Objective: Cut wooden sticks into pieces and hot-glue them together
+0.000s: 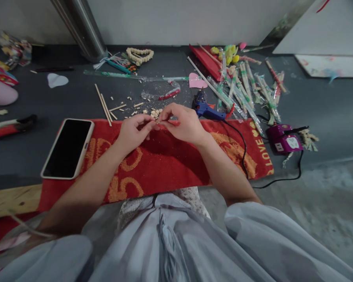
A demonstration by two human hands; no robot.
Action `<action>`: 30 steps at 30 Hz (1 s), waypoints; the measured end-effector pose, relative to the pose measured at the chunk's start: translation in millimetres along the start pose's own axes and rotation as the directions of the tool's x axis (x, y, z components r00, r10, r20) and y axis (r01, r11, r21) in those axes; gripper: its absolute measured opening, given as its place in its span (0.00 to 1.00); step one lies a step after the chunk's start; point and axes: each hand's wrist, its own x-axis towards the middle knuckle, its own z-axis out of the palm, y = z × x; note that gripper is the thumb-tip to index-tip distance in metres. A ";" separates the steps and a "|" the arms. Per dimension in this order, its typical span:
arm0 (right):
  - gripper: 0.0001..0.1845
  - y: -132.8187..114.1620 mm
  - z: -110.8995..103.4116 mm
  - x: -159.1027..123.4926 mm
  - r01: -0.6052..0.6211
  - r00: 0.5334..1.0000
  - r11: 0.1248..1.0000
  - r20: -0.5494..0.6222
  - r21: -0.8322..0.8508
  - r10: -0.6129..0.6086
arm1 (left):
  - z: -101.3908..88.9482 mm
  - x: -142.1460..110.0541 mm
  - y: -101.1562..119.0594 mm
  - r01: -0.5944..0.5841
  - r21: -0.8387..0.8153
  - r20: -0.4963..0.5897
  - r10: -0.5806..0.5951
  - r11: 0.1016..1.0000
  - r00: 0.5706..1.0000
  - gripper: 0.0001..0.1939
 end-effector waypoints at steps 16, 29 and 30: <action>0.03 0.1 1.6 -0.6 0.009 1.000 0.997 -0.029 -0.071 -0.011 | 1.3 -0.3 -7.1 -0.024 0.004 -0.021 0.024 1.000 0.999 0.09; 0.13 -0.6 -1.0 4.6 0.078 0.992 0.994 -0.107 0.077 -0.069 | 1.2 -8.6 2.4 -0.180 0.221 -0.257 0.235 0.959 0.937 0.10; 0.13 -1.2 -0.2 4.9 0.085 0.990 0.992 -0.117 0.090 -0.075 | 0.8 -9.5 3.5 -0.190 0.231 -0.260 0.248 0.954 0.933 0.10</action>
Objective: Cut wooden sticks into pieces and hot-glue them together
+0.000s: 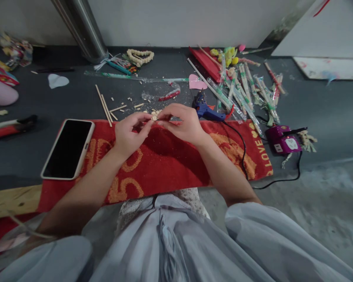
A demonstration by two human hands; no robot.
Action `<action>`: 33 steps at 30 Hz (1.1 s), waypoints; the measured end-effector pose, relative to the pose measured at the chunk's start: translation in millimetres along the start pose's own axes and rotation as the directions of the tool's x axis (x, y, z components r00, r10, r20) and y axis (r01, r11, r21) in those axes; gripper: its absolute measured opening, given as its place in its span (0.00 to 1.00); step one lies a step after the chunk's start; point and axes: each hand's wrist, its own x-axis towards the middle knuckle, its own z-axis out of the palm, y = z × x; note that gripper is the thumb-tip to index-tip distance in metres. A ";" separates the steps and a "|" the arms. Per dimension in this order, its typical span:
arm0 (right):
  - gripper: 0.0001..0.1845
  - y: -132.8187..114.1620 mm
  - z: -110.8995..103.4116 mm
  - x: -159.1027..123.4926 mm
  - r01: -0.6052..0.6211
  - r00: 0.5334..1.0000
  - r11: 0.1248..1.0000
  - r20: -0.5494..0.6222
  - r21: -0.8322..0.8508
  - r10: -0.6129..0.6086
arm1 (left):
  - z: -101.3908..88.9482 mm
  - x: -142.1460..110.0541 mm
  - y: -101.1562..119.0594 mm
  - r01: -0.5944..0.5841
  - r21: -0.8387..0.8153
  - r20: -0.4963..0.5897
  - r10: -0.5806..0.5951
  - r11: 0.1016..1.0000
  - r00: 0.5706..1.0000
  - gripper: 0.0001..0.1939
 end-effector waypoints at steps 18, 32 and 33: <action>0.13 0.2 6.7 -2.4 0.034 0.998 0.999 -0.053 -0.013 -0.034 | -5.1 -3.2 3.8 -0.133 0.171 -0.040 0.141 0.976 0.989 0.09; 0.10 0.4 9.5 -2.2 0.051 0.995 0.999 -0.085 -0.002 -0.051 | 1.6 -4.6 0.1 -0.015 -0.028 -0.062 0.014 0.999 0.998 0.10; 0.10 1.2 9.2 -1.9 0.054 0.994 0.999 -0.094 -0.002 -0.054 | 4.0 -3.9 -0.3 0.036 -0.099 -0.054 -0.041 0.994 0.998 0.11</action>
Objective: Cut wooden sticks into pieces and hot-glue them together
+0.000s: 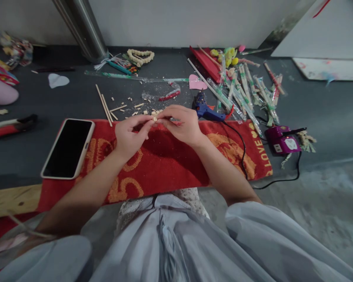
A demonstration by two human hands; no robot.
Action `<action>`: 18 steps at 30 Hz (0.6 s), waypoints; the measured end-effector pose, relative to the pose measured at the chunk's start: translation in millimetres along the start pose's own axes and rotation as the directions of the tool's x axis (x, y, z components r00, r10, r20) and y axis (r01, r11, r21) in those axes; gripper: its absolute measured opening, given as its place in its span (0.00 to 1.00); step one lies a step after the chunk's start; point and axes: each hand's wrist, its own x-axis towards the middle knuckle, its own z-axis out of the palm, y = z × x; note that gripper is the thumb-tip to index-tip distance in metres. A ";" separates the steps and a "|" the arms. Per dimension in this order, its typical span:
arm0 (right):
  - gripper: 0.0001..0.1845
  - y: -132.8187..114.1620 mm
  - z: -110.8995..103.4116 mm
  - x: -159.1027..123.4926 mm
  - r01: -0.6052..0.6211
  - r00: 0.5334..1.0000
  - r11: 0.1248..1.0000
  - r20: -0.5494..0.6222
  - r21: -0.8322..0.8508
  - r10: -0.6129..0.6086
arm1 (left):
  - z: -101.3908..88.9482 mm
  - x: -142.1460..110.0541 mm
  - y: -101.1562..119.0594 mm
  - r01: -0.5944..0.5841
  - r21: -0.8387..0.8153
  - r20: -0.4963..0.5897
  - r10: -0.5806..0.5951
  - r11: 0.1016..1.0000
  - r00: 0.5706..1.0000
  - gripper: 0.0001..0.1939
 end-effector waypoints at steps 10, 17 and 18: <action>0.09 4.2 -3.3 0.0 -0.023 0.998 0.998 0.056 -0.060 0.027 | 7.3 5.7 -1.3 0.275 -0.238 0.147 -0.245 0.932 0.958 0.19; 0.08 2.1 -2.4 0.2 0.038 0.999 0.997 0.030 -0.073 -0.036 | 5.4 6.9 8.2 0.314 -0.304 0.151 -0.280 0.900 0.948 0.19; 0.08 2.0 -2.3 0.1 0.040 0.999 0.996 0.031 -0.080 -0.038 | 5.4 6.9 8.8 0.311 -0.307 0.150 -0.277 0.900 0.949 0.19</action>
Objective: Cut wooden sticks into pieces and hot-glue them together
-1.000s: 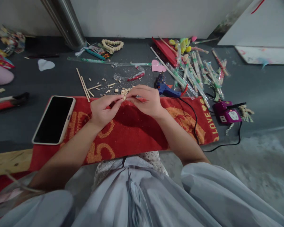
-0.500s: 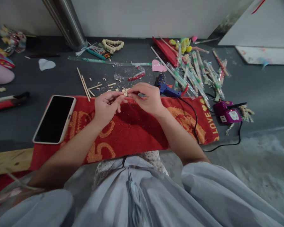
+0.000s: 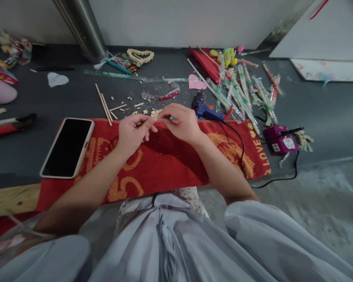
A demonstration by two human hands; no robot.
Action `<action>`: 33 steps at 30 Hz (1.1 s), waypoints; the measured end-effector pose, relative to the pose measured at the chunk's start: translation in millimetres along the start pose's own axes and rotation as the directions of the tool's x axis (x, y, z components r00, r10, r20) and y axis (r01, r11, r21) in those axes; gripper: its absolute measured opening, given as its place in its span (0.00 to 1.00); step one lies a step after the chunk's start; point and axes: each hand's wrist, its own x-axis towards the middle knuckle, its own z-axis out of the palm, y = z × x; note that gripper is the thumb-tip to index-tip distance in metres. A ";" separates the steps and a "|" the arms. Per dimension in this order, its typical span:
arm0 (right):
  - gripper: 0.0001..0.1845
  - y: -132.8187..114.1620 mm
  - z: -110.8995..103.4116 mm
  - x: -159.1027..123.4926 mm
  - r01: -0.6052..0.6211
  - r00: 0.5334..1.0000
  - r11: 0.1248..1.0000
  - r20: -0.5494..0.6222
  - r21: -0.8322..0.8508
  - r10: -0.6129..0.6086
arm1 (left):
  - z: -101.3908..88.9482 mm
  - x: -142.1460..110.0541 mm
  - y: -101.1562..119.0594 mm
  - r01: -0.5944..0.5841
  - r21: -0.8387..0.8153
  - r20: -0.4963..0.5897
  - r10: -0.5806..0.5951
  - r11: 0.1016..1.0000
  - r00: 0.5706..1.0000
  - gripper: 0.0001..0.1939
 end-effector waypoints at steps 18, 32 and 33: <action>0.09 -0.4 2.2 -1.9 -0.045 0.998 0.999 0.039 -0.018 0.045 | 1.6 -1.7 1.1 0.018 -0.045 0.006 -0.018 0.999 1.000 0.16; 0.18 3.0 5.5 -2.8 -0.245 0.962 0.969 0.131 0.013 0.241 | 2.4 2.4 12.8 0.399 -0.367 0.112 -0.385 0.840 0.916 0.13; 0.17 3.1 6.5 -2.8 -0.258 0.956 0.966 0.146 -0.001 0.255 | 2.5 2.2 13.1 0.402 -0.364 0.113 -0.388 0.840 0.915 0.12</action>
